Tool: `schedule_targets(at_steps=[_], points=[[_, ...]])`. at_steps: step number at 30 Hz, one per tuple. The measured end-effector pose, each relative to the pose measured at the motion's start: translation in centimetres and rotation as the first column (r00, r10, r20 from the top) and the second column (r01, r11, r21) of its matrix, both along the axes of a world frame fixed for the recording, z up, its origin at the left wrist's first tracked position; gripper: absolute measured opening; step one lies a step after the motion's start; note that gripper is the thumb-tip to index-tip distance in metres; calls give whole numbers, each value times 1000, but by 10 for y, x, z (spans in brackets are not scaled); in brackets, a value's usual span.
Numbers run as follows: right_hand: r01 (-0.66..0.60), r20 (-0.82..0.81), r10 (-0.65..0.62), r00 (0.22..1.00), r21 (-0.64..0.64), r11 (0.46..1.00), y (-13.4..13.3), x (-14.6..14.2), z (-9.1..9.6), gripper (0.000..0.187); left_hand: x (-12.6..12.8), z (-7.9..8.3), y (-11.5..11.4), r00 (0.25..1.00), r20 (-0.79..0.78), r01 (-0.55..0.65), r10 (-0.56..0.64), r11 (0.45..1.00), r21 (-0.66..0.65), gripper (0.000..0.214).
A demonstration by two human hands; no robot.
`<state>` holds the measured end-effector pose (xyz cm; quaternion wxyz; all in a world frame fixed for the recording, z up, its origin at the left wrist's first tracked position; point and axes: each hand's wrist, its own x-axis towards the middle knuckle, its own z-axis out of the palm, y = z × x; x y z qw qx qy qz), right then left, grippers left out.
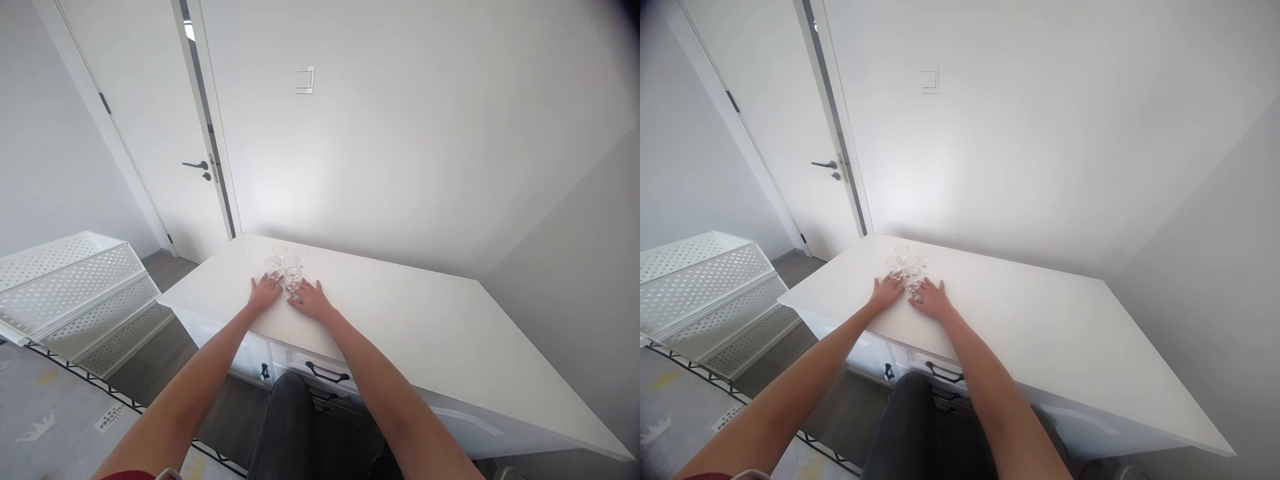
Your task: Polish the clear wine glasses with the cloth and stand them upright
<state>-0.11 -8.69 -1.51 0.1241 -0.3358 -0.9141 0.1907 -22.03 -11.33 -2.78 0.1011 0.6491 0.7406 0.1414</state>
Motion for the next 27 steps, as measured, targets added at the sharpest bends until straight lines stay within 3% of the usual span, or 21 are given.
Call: schedule_targets(at_steps=[7, 15, 18, 22, 24, 25, 27], points=[[4, -18, -4, 1000, 14, 1000, 2, 2, -3, 51, -3, 0, 3, 998, 48, -39, 37, 999, 22, 56], [47, -28, -45, 999, 53, 997, -6, 9, -7, 65, -8, 0, -5, 984, 174, -71, 40, 982, 176, 44], [40, -60, -38, 997, 38, 998, -16, 30, -14, 68, -9, 1, -17, 973, 227, -90, 33, 965, 245, 51], [83, -232, -82, 969, -8, 997, -24, 85, -22, 51, -10, 0, -38, 941, 318, -202, 120, 950, 240, 52], [169, -384, -198, 902, -108, 980, -25, 117, -24, 39, -9, -1, -47, 934, 324, -230, 150, 947, 225, 49], [230, -487, -293, 823, -186, 955, -25, 132, -24, 34, -8, -2, -50, 937, 312, -233, 158, 947, 221, 47], [340, -629, -506, 590, -374, 863, -24, 157, -24, 34, -3, -3, -55, 953, 247, -234, 178, 947, 219, 44]])
